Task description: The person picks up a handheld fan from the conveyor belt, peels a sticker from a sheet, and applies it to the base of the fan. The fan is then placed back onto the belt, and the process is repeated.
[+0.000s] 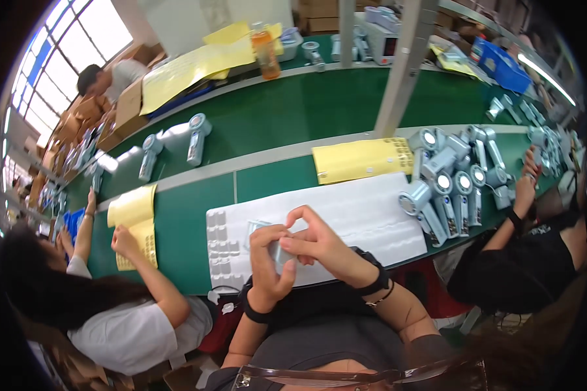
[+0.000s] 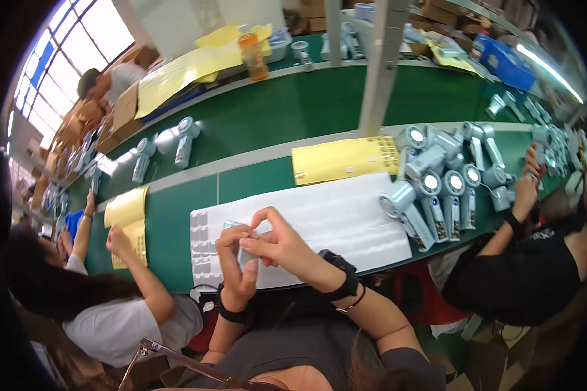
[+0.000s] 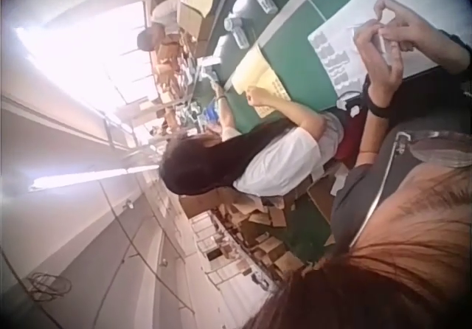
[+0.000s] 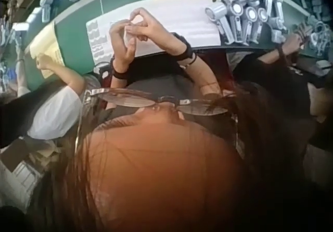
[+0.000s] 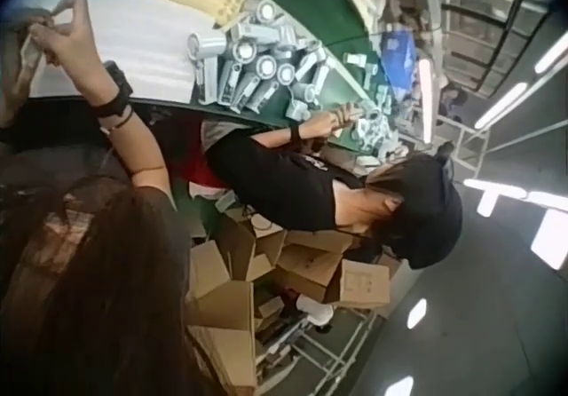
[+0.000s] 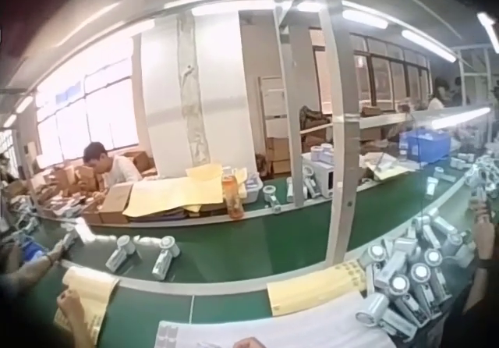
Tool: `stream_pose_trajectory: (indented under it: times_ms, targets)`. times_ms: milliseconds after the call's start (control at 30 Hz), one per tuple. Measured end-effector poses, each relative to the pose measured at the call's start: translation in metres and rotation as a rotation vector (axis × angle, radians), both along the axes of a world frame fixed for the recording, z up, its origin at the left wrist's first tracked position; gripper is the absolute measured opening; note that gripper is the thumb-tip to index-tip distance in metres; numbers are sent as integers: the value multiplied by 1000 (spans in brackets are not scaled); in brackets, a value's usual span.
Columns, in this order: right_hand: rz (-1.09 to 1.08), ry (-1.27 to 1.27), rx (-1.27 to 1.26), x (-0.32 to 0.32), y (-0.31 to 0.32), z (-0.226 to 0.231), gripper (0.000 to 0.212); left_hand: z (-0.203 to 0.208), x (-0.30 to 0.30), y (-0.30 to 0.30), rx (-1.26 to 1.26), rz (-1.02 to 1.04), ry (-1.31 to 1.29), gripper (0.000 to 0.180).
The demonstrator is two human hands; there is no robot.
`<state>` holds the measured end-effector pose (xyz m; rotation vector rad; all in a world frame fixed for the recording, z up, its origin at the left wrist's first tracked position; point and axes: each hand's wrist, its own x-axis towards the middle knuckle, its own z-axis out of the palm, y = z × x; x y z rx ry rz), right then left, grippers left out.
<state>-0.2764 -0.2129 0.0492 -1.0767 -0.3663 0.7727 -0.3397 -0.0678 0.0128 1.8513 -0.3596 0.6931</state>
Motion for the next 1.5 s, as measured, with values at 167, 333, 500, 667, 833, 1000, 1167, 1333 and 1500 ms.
stream_pose_trajectory:
  times_ms: [167,333,500,667,833,1000,1167,1333,1500]
  targets:
    - [18,17,-21,-6,-15,-15,37,10,-1,6,270,-88,62,48]
    - [-22,-146,-77,-15,-29,-36,38,3,5,-16,365,-191,0,58]
    - [47,-129,-43,-20,-70,-35,30,54,0,-21,202,-212,6,62]
    - [-178,-343,-416,-18,-126,15,23,113,-12,-21,312,-642,91,46]
    - [-562,-924,-1073,19,-152,51,24,166,-4,-52,126,-1067,36,26]
    - [-634,-1115,-1409,117,-160,2,21,165,-4,-60,-155,-1264,-15,34]
    - [-516,-1137,-1660,136,-145,-23,20,160,-8,-39,-197,-1167,3,33]
    - [-217,-1203,-1827,145,-148,-24,18,160,-4,-16,-126,-935,85,25]
    - [-85,-1142,-1819,149,-158,-12,16,136,80,36,193,-306,110,31]
